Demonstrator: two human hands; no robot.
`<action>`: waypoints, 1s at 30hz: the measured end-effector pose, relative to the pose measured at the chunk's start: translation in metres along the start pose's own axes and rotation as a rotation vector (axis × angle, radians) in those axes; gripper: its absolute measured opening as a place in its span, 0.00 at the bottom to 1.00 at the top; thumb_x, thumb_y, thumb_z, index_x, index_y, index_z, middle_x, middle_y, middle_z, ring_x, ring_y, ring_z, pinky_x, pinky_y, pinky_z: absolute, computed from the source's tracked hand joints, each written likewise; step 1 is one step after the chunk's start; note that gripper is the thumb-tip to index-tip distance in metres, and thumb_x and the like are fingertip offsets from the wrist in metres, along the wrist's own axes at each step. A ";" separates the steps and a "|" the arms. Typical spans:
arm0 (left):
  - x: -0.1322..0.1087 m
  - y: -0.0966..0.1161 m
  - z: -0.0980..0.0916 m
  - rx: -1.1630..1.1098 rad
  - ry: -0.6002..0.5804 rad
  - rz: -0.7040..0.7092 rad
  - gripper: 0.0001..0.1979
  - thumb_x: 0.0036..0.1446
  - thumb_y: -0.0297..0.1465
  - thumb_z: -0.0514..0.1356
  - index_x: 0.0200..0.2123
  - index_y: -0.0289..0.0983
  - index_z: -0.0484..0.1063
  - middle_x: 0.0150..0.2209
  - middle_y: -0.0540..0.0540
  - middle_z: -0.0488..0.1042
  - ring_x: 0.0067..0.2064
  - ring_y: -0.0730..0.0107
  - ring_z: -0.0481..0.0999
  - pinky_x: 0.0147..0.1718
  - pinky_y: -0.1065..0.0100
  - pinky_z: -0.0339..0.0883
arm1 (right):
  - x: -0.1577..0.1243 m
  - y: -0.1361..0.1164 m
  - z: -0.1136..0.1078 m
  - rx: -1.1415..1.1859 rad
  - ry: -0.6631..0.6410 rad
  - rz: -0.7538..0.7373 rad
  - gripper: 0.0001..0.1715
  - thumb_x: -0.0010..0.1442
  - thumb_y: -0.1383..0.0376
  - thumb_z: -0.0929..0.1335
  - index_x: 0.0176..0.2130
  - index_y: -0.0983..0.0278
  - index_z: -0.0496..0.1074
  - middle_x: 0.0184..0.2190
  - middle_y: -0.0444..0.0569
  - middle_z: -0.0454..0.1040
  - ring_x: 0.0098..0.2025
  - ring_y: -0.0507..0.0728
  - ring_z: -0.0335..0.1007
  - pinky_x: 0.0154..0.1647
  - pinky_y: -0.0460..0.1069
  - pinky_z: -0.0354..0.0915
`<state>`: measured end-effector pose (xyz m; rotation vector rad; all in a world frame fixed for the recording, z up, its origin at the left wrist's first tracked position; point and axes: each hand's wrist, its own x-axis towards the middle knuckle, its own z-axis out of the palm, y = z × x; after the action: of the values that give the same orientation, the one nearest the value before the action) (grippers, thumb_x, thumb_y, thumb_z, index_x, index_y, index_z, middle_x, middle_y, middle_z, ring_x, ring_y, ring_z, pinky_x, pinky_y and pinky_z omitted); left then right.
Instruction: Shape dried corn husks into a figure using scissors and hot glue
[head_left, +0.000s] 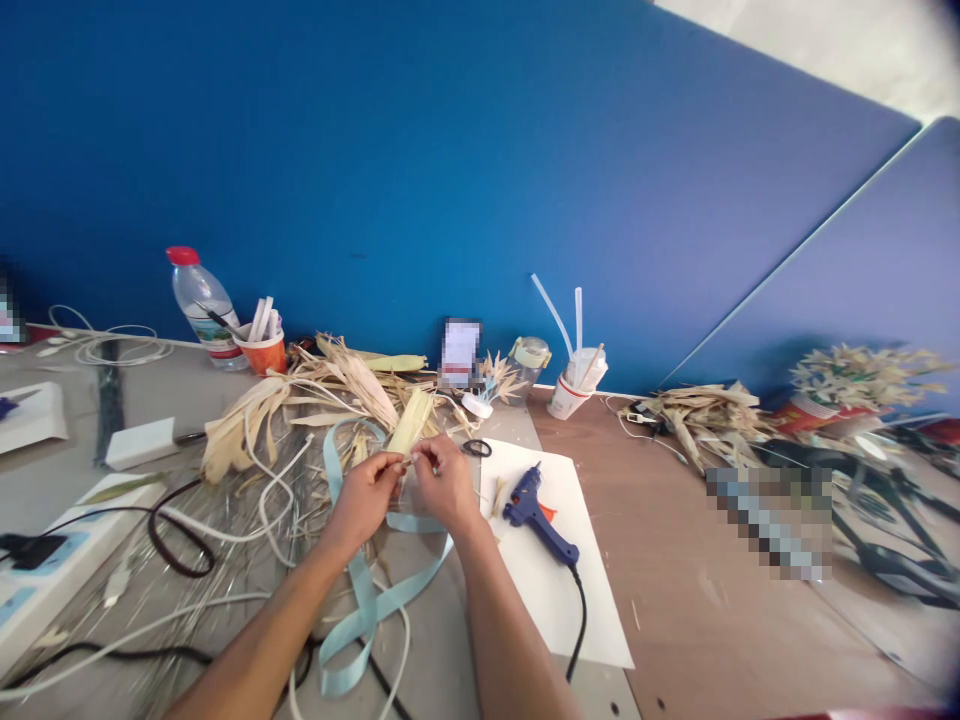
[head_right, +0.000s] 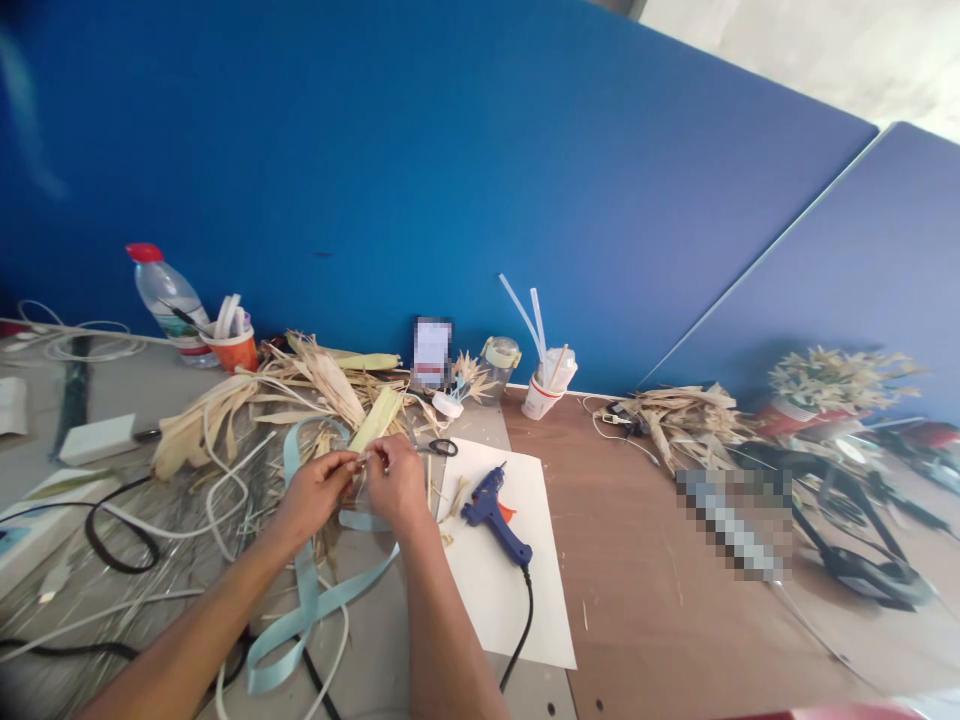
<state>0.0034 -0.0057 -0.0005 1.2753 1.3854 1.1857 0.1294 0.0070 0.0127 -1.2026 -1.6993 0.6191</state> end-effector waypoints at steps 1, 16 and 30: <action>0.000 0.000 0.000 0.011 -0.008 0.010 0.13 0.48 0.36 0.56 0.33 0.34 0.75 0.17 0.53 0.66 0.20 0.72 0.64 0.20 0.71 0.56 | 0.000 0.000 0.000 -0.006 0.003 -0.008 0.09 0.53 0.72 0.62 0.29 0.64 0.70 0.27 0.46 0.69 0.31 0.53 0.65 0.33 0.46 0.60; -0.001 0.001 -0.002 0.025 -0.082 0.032 0.14 0.48 0.38 0.58 0.32 0.35 0.75 0.23 0.50 0.71 0.24 0.70 0.67 0.24 0.70 0.60 | 0.000 -0.003 -0.001 -0.037 -0.013 -0.021 0.09 0.52 0.73 0.62 0.28 0.64 0.70 0.27 0.46 0.69 0.31 0.52 0.64 0.34 0.46 0.60; 0.006 0.004 -0.012 -0.157 0.223 0.018 0.14 0.47 0.40 0.60 0.30 0.34 0.74 0.23 0.50 0.70 0.23 0.74 0.64 0.23 0.72 0.57 | -0.001 -0.006 0.002 0.243 -0.095 0.148 0.06 0.52 0.66 0.64 0.30 0.65 0.71 0.25 0.44 0.70 0.26 0.51 0.64 0.30 0.45 0.61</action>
<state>-0.0086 -0.0002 0.0050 1.0728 1.4096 1.4542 0.1247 0.0038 0.0160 -1.1451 -1.5689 0.9579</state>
